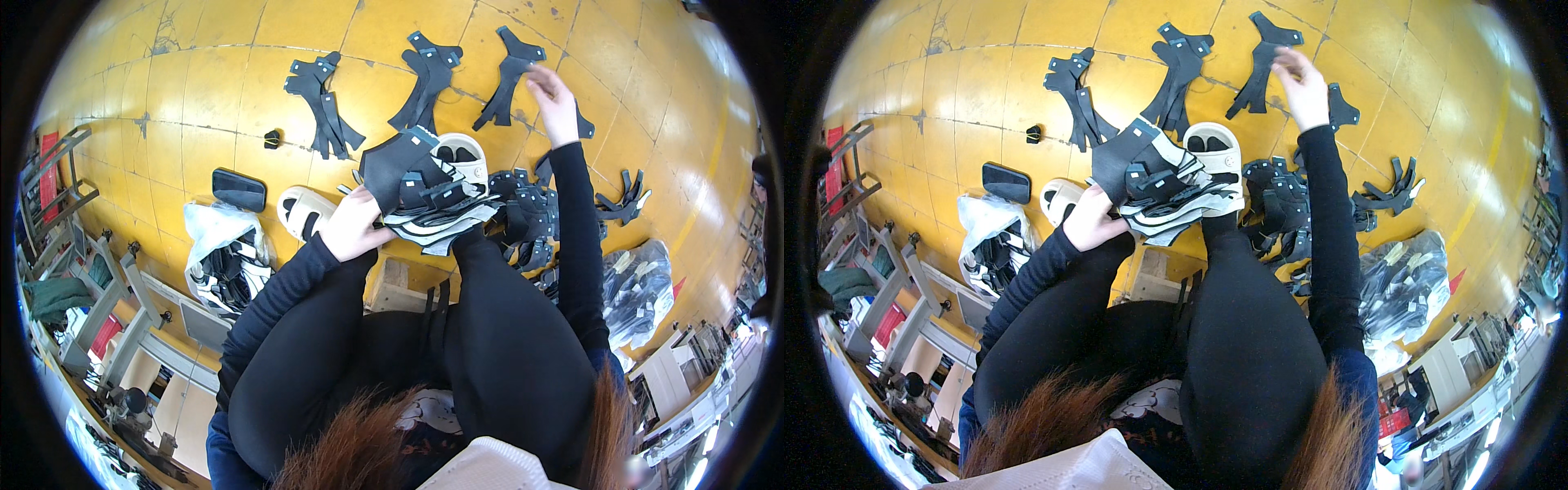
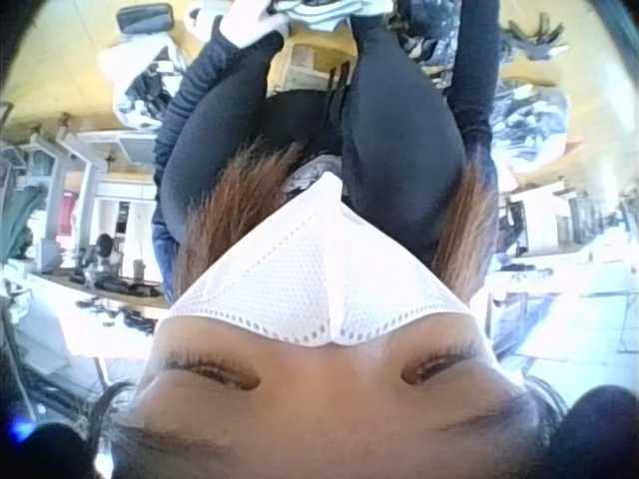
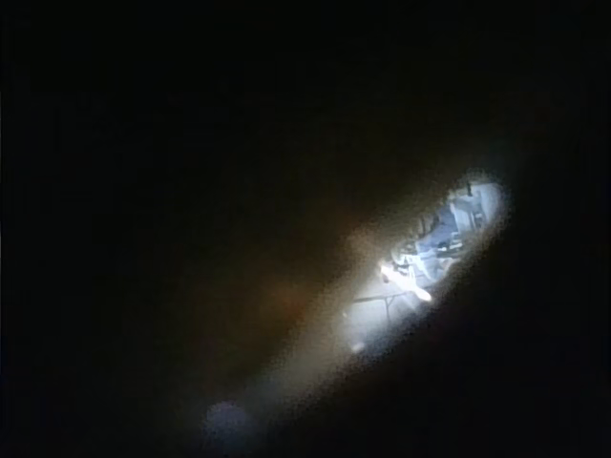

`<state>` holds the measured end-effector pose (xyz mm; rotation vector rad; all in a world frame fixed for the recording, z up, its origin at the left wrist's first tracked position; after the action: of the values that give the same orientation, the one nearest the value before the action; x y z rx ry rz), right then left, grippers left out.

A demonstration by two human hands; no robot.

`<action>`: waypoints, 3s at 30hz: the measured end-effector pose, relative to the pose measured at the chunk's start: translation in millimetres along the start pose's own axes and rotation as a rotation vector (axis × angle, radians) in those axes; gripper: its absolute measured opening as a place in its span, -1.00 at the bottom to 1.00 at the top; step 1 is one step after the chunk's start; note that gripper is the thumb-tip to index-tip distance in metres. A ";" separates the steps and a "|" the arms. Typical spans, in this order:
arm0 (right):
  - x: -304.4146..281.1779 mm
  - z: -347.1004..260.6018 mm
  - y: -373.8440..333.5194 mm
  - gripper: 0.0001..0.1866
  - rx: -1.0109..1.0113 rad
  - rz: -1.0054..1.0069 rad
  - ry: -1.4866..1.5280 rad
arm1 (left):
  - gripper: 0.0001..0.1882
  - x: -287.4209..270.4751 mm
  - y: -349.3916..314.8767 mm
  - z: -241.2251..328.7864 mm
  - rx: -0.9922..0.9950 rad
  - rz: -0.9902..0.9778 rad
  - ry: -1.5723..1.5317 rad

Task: The person sits on the floor and sorts through a pile of black plastic parts. They pick up individual pieces, separate them, and place them into a small pile on the floor.

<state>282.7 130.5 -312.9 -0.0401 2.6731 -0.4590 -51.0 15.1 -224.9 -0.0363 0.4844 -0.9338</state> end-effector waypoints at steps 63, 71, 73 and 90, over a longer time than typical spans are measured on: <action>-130.3 -41.5 -154.9 -0.76 0.060 0.190 -0.228 | -0.42 -6.0 7.6 -7.3 -0.273 0.104 -0.606; -116.8 124.5 -65.4 -0.66 0.177 0.108 -0.204 | -0.46 4.5 4.6 -0.9 -0.234 0.038 -0.642; -118.5 151.6 -52.4 -0.64 0.216 0.209 -0.311 | -0.46 6.7 6.9 0.6 -0.204 0.016 -0.640; 28.5 -156.5 -98.9 -0.80 -0.199 -0.529 0.133 | -0.49 2.7 12.9 10.9 -0.143 -0.035 -0.412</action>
<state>187.7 83.0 -158.6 -0.8145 2.8118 -0.3575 -35.3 18.8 -219.3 -0.3610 0.1674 -0.8953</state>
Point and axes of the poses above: each hand's wrist, its own y-axis towards the middle knuckle, its own x-axis out of the palm, z = x × y, the point moved 7 cm from there along y, towards the middle knuckle, and after that the axes turned 8 degrees about -z, right-handed, at the moved point
